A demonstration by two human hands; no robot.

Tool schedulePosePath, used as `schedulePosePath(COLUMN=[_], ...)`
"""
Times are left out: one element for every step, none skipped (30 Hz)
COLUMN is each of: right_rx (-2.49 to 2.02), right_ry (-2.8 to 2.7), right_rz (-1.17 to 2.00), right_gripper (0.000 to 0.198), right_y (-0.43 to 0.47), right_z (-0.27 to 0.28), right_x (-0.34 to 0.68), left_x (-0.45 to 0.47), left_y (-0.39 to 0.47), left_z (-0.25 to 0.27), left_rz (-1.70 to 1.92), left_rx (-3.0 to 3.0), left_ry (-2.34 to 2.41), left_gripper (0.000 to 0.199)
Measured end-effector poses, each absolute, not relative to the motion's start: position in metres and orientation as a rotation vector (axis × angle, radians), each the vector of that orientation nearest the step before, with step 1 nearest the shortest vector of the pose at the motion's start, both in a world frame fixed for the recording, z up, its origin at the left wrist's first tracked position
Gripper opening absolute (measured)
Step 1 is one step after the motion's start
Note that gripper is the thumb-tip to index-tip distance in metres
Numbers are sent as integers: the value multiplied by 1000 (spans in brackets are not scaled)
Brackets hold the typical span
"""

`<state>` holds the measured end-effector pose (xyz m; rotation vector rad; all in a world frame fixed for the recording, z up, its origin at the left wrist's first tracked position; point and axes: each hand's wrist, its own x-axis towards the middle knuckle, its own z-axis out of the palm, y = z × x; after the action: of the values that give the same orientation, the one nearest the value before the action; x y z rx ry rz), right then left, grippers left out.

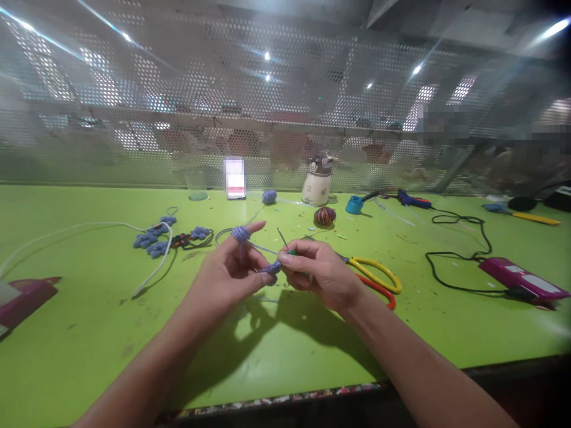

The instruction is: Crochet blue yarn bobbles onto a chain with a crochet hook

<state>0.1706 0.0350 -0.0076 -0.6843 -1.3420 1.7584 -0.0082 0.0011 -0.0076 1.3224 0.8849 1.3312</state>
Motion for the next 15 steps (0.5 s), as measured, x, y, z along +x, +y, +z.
schedulePosePath(right_rx=[-680,-679,-681,-685,-690,-699,-711,-727,-742,-756,-765,-770,-770,-765,-760], right_ry=[-1337,-1333,-1328,-1323,-1316,-1304,-1289,-1274,-1260,-1249,-1243,-1242,-1241,-1241,-1239], right_rz=[1776,1790,1798,1801,1799,1792,1784,1775,1765,1757,1749,1746,1745,1745,1745], right_gripper=[26,26,26,27,27,27,28,29,30,31,31,32,32,32,32], right_y=[35,34,34,33,33,32,32,32,31,31,31,31,31,31,31], right_z=[-7,-7,-6,-5,-5,-4,-4,-3,-3,-4,-4,-4,-5,-5,-5], right_x=[171,171,170,170,170,169,168,167,166,165,164,163,163,163,163], left_x=[-9,-9,-9,-9,-9,-9,-9,-9,-9,-9,-9,-10,-10,-10,-10], left_y=[1,1,0,0,-1,-2,-3,-2,-2,-1,0,1,1,2,2], left_z=[-7,-6,-5,-3,-2,0,1,1,1,1,0,-1,-2,-2,-2], left_rz=[1296,1270,1254,1245,1241,1237,1229,1220,1213,1214,1219,1227,1236,1242,1243], left_rx=[1294,1265,1234,1199,1160,1120,1083,1054,1034,1023,1020,1022,1027,1031,1035], left_ry=[865,853,847,846,846,845,846,849,851,852,852,851,850,851,850], left_gripper=[77,78,79,79,79,79,79,78,78,77,77,76,75,74,72])
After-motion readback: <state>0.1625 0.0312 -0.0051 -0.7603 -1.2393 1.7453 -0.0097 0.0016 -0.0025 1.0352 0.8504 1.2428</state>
